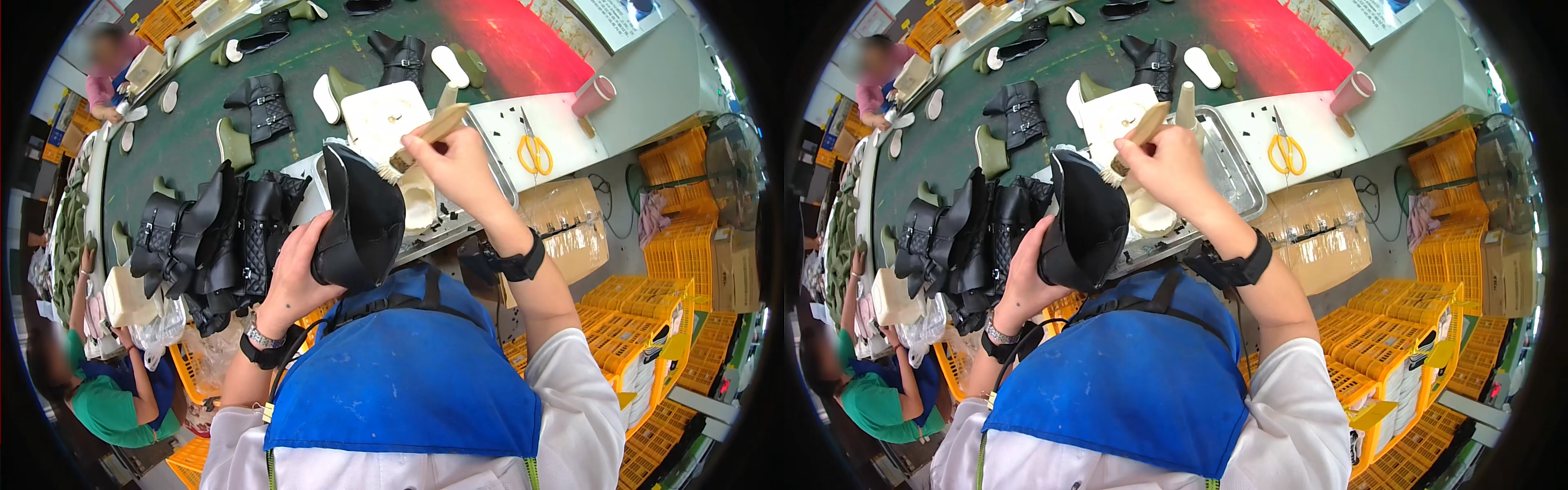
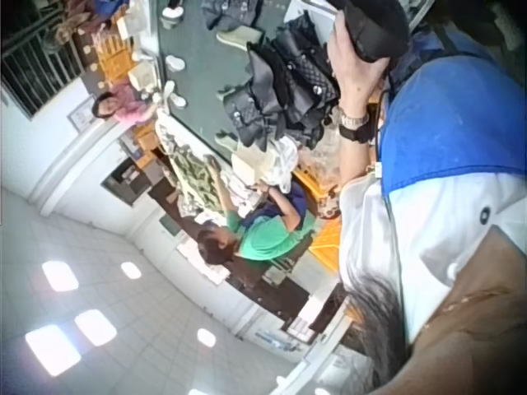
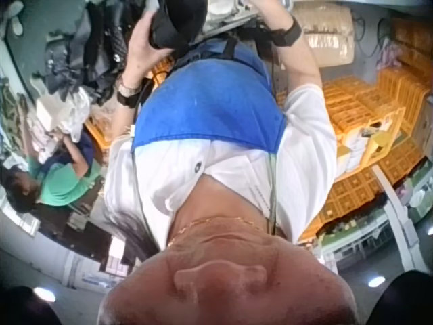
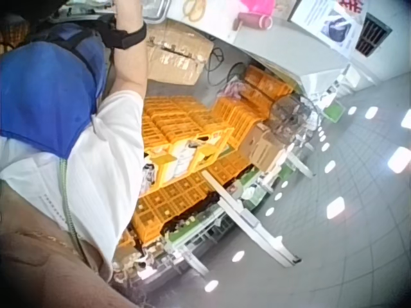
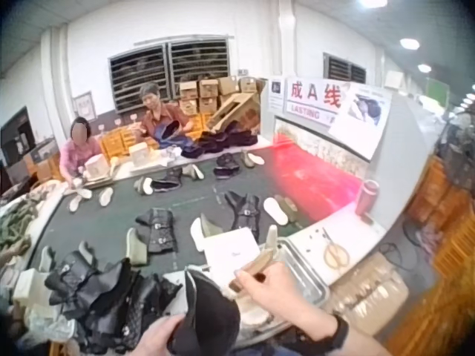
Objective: The recorder prepares boot uppers by trimming excess material and applying adhesive to the base using a brush at a factory station.
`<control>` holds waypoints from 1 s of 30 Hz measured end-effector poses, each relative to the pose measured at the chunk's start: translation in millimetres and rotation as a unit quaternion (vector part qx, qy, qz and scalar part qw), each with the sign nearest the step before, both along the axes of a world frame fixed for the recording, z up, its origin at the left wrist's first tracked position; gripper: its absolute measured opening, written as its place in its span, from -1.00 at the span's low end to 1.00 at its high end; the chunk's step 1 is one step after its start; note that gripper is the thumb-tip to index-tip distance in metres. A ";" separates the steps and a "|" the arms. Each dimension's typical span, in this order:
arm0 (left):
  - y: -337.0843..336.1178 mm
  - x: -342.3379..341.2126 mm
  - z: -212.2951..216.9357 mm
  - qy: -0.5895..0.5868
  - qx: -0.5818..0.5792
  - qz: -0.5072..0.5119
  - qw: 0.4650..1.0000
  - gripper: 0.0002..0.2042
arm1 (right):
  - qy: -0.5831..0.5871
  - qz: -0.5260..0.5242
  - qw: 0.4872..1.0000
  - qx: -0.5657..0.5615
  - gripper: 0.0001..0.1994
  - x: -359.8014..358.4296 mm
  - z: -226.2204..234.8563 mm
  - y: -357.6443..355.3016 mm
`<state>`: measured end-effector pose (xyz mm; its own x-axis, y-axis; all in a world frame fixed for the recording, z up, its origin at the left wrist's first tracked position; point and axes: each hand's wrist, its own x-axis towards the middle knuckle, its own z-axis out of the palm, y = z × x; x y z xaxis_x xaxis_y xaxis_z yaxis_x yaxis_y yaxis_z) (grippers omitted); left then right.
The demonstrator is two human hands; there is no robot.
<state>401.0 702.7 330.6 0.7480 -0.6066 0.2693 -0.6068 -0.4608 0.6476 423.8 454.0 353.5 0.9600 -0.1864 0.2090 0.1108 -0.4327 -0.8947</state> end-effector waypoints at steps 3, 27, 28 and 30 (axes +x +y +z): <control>-2.7 1.6 -0.1 -0.002 -0.004 0.027 1.000 -0.20 | 0.033 0.011 0.998 0.060 -0.80 -10.0 5.4 -6.5; -2.6 18.5 5.3 -0.115 0.014 0.086 0.990 -0.16 | -0.087 0.049 0.995 0.030 -0.89 -16.1 -6.7 4.5; -2.8 19.8 4.5 -0.149 0.035 0.107 0.982 -0.14 | -0.074 0.058 0.995 0.036 -0.89 -19.5 -7.1 7.2; -5.5 20.5 4.4 -0.166 0.041 0.118 0.978 -0.14 | -0.066 0.070 0.994 0.058 -0.91 -23.8 -11.2 12.2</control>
